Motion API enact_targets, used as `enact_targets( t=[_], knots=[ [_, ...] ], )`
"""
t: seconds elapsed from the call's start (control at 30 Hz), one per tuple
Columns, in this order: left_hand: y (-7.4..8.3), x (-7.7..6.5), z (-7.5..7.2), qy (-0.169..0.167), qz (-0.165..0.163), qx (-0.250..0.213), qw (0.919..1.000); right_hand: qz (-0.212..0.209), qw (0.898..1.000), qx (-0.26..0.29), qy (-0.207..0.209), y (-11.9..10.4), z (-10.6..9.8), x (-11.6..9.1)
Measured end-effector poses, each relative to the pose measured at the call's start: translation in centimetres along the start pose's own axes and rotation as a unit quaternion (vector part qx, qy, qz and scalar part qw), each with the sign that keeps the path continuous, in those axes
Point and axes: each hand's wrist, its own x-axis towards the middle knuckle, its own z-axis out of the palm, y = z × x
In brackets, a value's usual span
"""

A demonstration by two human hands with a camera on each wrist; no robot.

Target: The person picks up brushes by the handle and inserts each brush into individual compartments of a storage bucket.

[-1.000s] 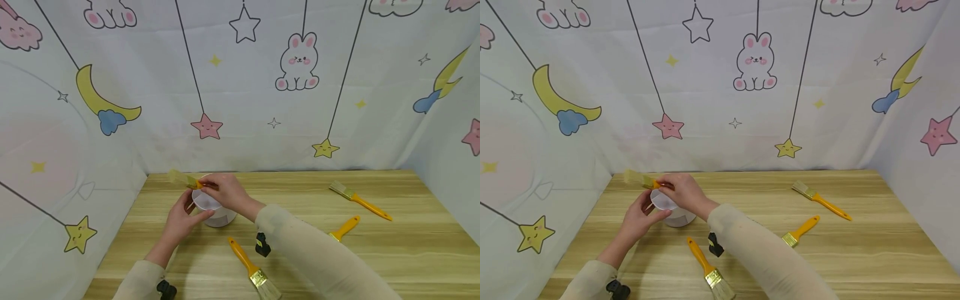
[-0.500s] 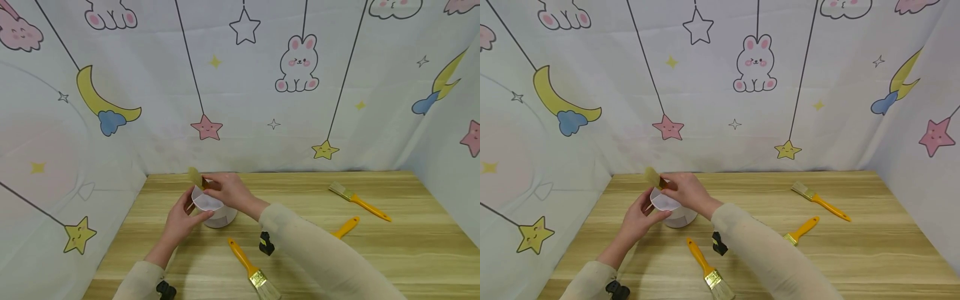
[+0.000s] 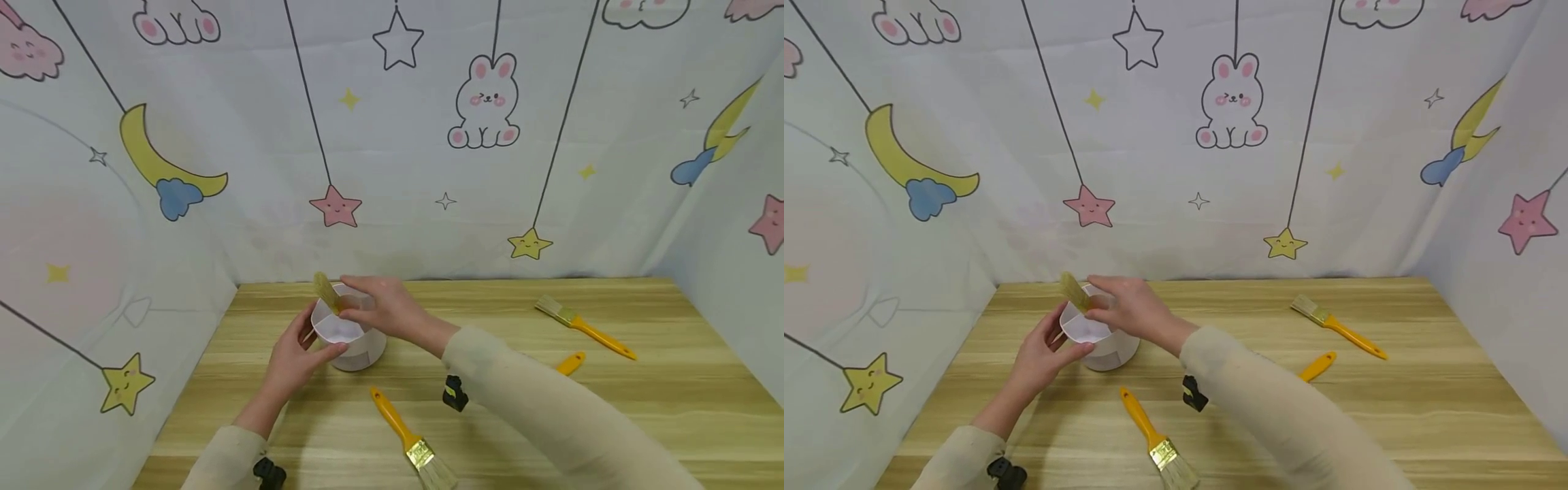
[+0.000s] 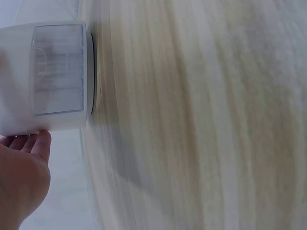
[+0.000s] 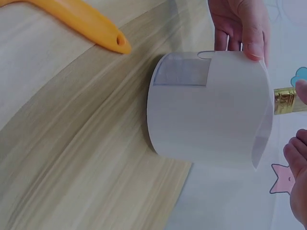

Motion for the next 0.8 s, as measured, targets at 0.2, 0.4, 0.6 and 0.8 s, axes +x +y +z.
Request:
enact_targets(
  t=[0.2,0.4,0.6,0.8],
  knots=[
    [0.1,0.0,0.0,-0.002,-0.001,0.001,1.0000,-0.038,0.999,-0.007,-0.020,0.4,-1.8,-1.6],
    [0.0,0.1,0.0,-0.003,-0.005,-0.003,1.0000,-0.093,0.994,-0.040,-0.039,0.9,-2.9,-3.3],
    [0.0,0.3,0.1,0.000,-0.005,-0.001,1.0000,-0.112,0.989,-0.074,-0.055,1.2,-3.4,-5.5],
    [0.0,0.3,0.1,0.003,-0.007,0.001,1.0000,-0.131,0.985,-0.097,-0.059,1.2,-3.3,-7.7]
  ],
)
